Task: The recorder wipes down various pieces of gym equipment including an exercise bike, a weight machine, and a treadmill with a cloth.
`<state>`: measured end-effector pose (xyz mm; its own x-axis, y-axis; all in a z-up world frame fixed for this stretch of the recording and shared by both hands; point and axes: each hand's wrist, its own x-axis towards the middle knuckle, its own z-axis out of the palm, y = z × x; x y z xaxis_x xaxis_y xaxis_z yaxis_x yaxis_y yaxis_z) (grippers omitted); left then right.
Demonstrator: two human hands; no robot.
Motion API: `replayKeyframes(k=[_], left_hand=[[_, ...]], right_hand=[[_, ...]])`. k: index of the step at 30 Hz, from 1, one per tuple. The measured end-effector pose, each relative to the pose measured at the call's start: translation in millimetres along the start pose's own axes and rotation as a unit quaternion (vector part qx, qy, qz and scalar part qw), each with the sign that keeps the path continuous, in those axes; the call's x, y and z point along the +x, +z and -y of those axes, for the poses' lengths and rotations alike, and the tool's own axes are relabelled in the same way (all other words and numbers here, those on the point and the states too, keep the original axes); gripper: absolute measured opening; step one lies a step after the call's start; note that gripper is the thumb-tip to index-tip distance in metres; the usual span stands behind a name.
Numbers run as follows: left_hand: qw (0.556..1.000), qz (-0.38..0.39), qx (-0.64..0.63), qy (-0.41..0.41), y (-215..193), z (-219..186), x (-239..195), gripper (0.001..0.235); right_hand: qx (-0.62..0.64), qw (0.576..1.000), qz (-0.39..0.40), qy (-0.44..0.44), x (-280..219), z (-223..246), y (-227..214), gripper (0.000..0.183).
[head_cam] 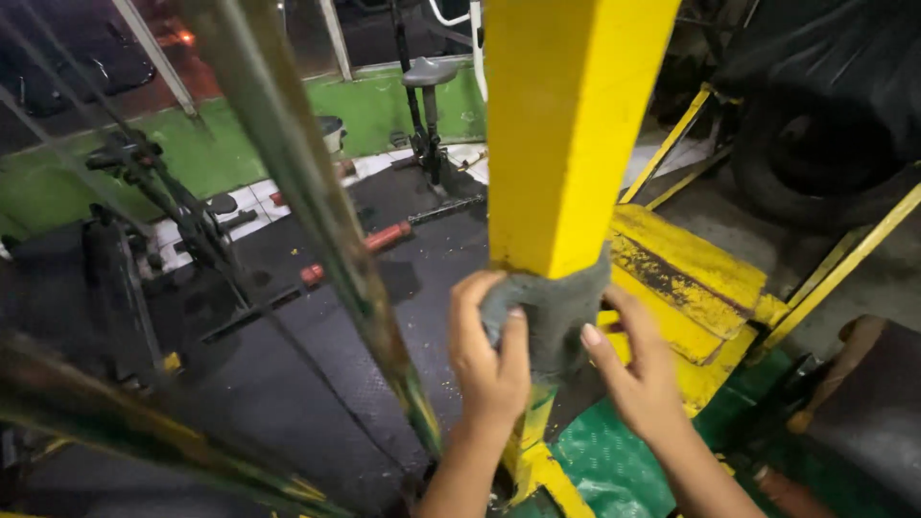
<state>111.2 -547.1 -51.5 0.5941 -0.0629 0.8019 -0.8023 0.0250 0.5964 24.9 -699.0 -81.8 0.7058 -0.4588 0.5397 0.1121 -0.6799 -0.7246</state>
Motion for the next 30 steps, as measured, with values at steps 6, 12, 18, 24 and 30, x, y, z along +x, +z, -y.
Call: replayKeyframes(k=[6,12,18,24,30], left_hand=[[0.997,-0.073,-0.01,0.002,26.2,-5.9,34.8,0.044],[0.988,-0.101,-0.022,0.116,35.1,-49.1,99.0,0.042],[0.99,-0.039,-0.08,0.106,29.7,-43.1,83.1,0.082],[1.0,-0.007,0.015,0.015,28.6,18.8,-14.9,0.091],[0.996,0.04,0.051,-0.066,28.2,96.0,-171.5,0.092]], right_hand=[[0.219,0.969,0.082,-0.073,22.1,-4.4,27.0,0.073],[0.217,0.96,-0.002,-0.177,96.6,67.4,-5.4,0.065],[0.199,0.957,-0.06,-0.202,82.9,48.6,14.2,0.068],[0.182,0.977,-0.045,-0.104,-0.4,-57.9,74.4,0.067],[0.151,0.976,0.107,0.116,-105.5,-144.9,101.3,0.058]])
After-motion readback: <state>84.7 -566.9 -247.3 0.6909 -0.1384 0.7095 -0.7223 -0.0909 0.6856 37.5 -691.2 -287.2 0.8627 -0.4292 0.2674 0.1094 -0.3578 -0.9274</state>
